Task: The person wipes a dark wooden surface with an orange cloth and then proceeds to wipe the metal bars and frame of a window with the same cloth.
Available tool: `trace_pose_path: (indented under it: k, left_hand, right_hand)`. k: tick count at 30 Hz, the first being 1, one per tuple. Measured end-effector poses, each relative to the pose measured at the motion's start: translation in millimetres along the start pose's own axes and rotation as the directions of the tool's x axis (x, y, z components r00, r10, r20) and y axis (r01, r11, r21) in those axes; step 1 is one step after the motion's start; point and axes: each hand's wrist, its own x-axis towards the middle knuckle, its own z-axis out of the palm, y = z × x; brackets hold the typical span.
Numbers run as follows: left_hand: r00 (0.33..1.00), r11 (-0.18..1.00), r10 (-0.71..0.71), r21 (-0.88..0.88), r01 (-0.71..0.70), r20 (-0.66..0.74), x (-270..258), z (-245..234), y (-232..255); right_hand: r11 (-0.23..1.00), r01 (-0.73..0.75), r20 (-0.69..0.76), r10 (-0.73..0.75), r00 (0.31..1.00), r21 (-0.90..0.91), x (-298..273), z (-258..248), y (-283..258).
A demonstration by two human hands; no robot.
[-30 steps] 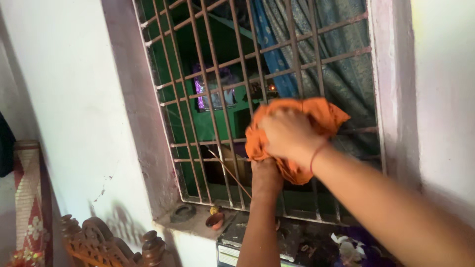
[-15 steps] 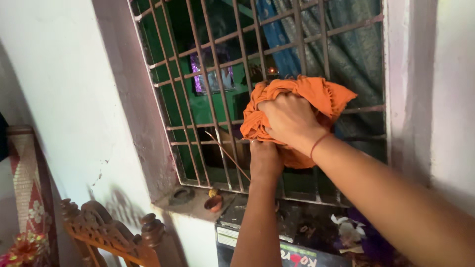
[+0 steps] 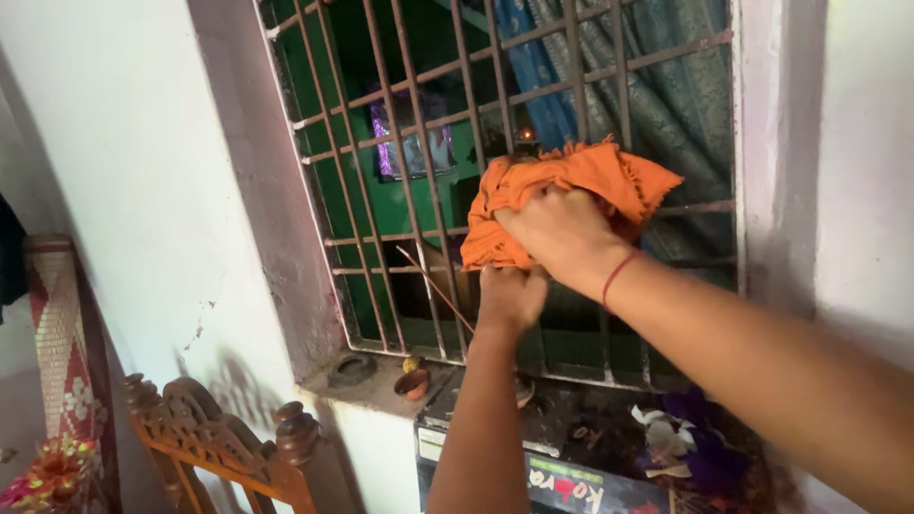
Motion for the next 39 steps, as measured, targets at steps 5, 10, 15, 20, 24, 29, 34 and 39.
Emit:
trace_pose_path:
  k: [5, 10, 15, 20, 24, 29, 34, 39]
  left_hand:
    - [0.908, 0.922, -0.017, -0.358, -0.148, -0.419, -24.3, -11.4, 14.8]
    - [0.913, 0.949, -0.070, -0.309, -0.064, -0.402, -34.3, -13.9, 20.1]
    - [0.919, 0.971, -0.082, -0.240, -0.014, -0.387, -30.6, -5.5, 16.2]
    - [0.950, 0.980, -0.118, -0.191, 0.064, -0.289, -32.8, -13.4, 22.9]
    - [0.947, 0.960, -0.201, -0.245, 0.138, -0.251, -44.9, -31.6, 37.7]
    - [0.938, 0.959, -0.212, -0.243, 0.146, -0.272, -48.4, -37.1, 43.8]
    - [0.945, 0.945, -0.262, -0.252, 0.210, -0.196, -47.6, -33.3, 41.6]
    - [0.958, 0.959, -0.240, -0.189, 0.209, -0.156, -42.9, -29.9, 37.7]
  right_hand:
    - [0.995, -0.085, -0.328, 0.097, 0.940, 0.050, 32.3, -32.0, 26.8]
    - [0.993, -0.088, -0.469, 0.113, 0.876, 0.074, 34.1, -7.7, 19.0]
    - [0.980, -0.076, -0.382, 0.143, 0.913, 0.186, -6.7, 19.4, -3.4]
    - [0.992, -0.023, -0.296, 0.059, 0.953, 0.123, -4.3, 8.8, 4.2]
    - [0.980, -0.099, -0.347, 0.154, 0.925, 0.171, 32.0, -22.3, 33.8]
    - [0.987, -0.141, -0.414, 0.162, 0.896, 0.081, 48.4, -10.1, 21.3]
    - [0.987, -0.102, -0.185, 0.124, 0.975, 0.122, 10.2, 11.1, 2.6]
    - [0.995, -0.020, -0.120, 0.031, 0.992, 0.096, 15.7, -14.6, 23.7]
